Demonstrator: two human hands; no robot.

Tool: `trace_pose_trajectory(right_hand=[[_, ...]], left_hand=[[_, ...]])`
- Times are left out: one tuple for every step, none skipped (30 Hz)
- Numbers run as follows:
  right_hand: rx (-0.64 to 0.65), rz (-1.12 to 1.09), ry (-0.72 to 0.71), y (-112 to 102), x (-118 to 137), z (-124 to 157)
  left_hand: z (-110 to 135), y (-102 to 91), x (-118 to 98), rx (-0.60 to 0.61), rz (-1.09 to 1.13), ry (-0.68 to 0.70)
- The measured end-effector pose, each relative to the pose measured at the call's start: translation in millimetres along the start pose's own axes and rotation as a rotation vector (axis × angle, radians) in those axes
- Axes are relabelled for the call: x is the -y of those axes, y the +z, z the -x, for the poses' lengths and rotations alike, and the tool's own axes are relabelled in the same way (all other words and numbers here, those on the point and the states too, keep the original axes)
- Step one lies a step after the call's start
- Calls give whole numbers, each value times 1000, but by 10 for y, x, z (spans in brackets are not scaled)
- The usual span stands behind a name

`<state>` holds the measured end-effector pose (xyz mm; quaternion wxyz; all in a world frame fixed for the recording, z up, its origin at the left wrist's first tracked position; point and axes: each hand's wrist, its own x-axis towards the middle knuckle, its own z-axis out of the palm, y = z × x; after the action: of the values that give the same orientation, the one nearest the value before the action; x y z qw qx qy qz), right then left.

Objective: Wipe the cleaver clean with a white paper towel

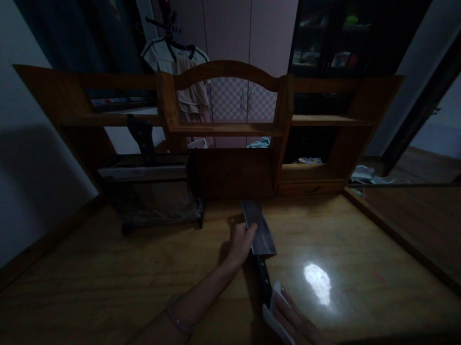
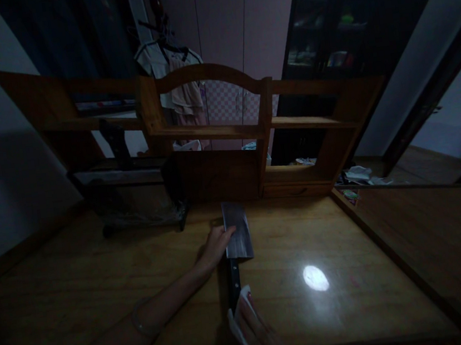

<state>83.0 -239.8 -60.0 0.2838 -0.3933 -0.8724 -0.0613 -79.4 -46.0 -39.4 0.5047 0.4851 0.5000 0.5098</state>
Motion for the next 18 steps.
trace_pose_trajectory(right_hand=[[-4, -12, 29, -45, 13, -73], [-14, -43, 55, -80, 30, -161], [-24, -72, 81, -103, 52, -260], [-29, -92, 97, -112, 78, -364], [-26, -102, 108, -109, 109, -468], [27, -95, 168, -94, 143, -567], [66, -77, 193, -72, 178, -656], [101, -56, 208, -45, 212, -734], [121, -30, 217, -17, 241, -797], [142, -5, 216, 7, 265, -846], [159, 19, 212, 26, 282, -882], [172, 41, 205, 40, 292, -906], [183, 62, 196, 48, 297, -919], [190, 82, 190, 52, 296, -923], [195, 99, 180, 57, 293, -918], [198, 111, 167, 63, 289, -903], [199, 119, 154, 73, 284, -878], [197, 121, 137, 88, 280, -844]], left_hand=[[-1, -2, 2, -6, -25, 18], [-2, -5, -1, -12, -51, 35], [-4, -8, -7, -16, -75, 50], [-5, -13, -16, -18, -97, 63], [-5, -17, -28, -18, -116, 73], [-5, -22, -40, -17, -131, 80], [-4, -27, -52, -16, -143, 85], [-1, -30, -63, -16, -150, 88], [3, -34, -73, -16, -153, 89], [8, -36, -82, -15, -152, 88], [13, -37, -88, -13, -149, 86], [17, -38, -92, -12, -145, 82], [19, -39, -93, -10, -139, 78], [18, -40, -91, -9, -132, 74], [14, -42, -86, -9, -124, 68], [7, -45, -78, -10, -114, 61], [-4, -49, -68, -11, -102, 50], [-17, -53, -56, -12, -88, 36]])
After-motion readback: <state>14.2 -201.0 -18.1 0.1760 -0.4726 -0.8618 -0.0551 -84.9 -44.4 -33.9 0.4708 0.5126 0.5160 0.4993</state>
